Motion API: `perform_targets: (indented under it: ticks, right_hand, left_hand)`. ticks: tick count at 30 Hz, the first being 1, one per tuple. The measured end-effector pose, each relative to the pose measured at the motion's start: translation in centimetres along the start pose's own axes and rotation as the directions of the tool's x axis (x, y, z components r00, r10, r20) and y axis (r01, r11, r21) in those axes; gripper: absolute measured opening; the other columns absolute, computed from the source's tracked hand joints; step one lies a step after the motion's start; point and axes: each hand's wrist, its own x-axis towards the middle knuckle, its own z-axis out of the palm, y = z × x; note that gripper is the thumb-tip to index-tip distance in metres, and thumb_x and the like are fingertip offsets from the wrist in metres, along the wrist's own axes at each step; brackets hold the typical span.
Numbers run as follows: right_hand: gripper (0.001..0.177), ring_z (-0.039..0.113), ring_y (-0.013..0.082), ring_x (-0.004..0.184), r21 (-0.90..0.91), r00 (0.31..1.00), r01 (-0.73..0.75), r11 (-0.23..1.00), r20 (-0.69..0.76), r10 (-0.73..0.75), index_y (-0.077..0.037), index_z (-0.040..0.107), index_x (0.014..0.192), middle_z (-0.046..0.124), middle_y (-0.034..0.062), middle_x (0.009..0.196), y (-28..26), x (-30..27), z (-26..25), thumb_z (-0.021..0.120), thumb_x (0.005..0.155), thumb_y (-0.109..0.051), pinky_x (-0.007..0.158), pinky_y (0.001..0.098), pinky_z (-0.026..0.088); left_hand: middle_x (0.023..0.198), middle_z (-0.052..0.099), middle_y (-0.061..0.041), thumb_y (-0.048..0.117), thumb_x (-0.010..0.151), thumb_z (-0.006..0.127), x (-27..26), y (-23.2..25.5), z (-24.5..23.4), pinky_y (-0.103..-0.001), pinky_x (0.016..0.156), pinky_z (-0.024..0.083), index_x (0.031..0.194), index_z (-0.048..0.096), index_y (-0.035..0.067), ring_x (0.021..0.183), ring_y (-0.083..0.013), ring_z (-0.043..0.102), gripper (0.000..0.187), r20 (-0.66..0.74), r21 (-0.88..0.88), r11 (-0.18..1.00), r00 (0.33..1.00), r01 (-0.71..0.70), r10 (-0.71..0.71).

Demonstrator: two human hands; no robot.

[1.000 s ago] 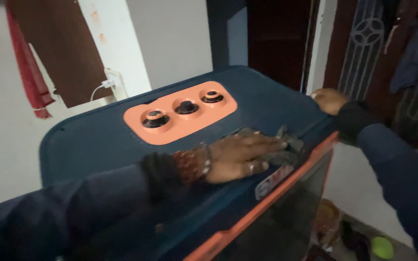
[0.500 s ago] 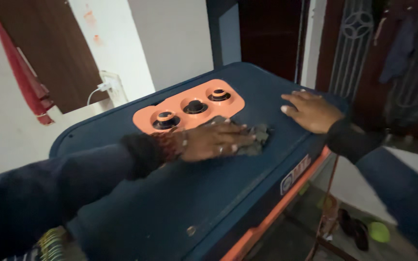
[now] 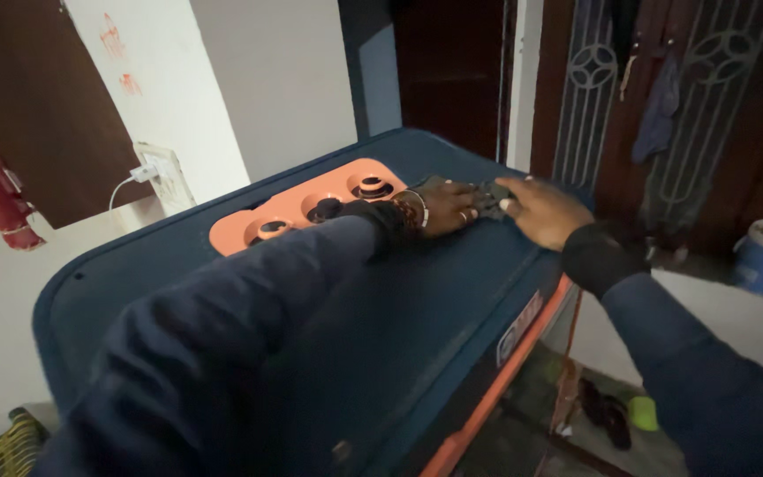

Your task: The person cleans the exterior of a blue air cooler using a cloth, wiping the sides, top panel, and around the control knobs.

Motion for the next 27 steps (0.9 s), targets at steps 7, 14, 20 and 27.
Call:
perform_targets:
  ticks: [7, 14, 20, 27]
  right_hand:
    - [0.046, 0.058, 0.0314, 0.13, 0.055, 1.0, -0.004, 0.998, -0.019, 0.005, -0.015, 0.055, 0.144, 0.062, 0.0142, 0.141, -0.3, -0.6, -0.5, 0.053, 0.1, -0.03, 0.109, 0.0417, 0.043]
    - [0.038, 0.06, 0.0315, 0.127, 0.021, 1.0, -0.005, 1.0, -0.017, 0.005, -0.016, 0.064, 0.136, 0.064, 0.0128, 0.14, -0.7, -0.5, -0.4, 0.055, 0.1, -0.025, 0.108, 0.0414, 0.045]
    - [0.036, 0.063, 0.0311, 0.124, 0.004, 0.996, -0.082, 0.997, 0.023, 0.081, -0.019, 0.068, 0.134, 0.068, 0.0123, 0.136, -1.3, -0.6, -0.4, 0.052, 0.102, -0.024, 0.107, 0.042, 0.048]
    - [0.036, 0.062, 0.0309, 0.124, 0.045, 0.997, -0.073, 0.996, 0.034, 0.071, -0.018, 0.067, 0.133, 0.066, 0.0125, 0.137, -2.4, -1.1, -1.0, 0.049, 0.103, -0.024, 0.106, 0.0423, 0.048]
  left_hand:
    - [0.163, 0.033, -0.012, 0.043, 0.107, 0.032, -12.9, 9.1, -4.3, -0.052, 0.119, 0.028, 0.158, 0.032, 0.025, 0.147, -0.0377, 0.035, 0.054, 0.02, -0.078, 0.997, 0.999, 0.029, -0.028]
    - [0.165, 0.032, -0.015, 0.046, 0.104, 0.036, -27.5, 15.3, -11.4, -0.049, 0.119, 0.032, 0.16, 0.028, 0.026, 0.149, -0.0354, 0.035, 0.06, 0.042, -0.379, 0.925, 0.999, -0.004, 0.021]
    - [0.165, 0.029, -0.015, 0.048, 0.102, 0.038, -29.5, 15.7, -12.6, -0.049, 0.119, 0.031, 0.157, 0.035, 0.032, 0.148, -0.0372, 0.036, 0.057, 0.133, -0.373, 0.923, 0.99, 0.098, -0.051]
    - [0.161, 0.035, -0.018, 0.05, 0.103, 0.032, -21.6, 11.1, -7.5, -0.049, 0.12, 0.033, 0.155, 0.04, 0.033, 0.147, -0.0383, 0.039, 0.056, 0.016, -0.312, 0.949, 0.999, 0.039, -0.036]
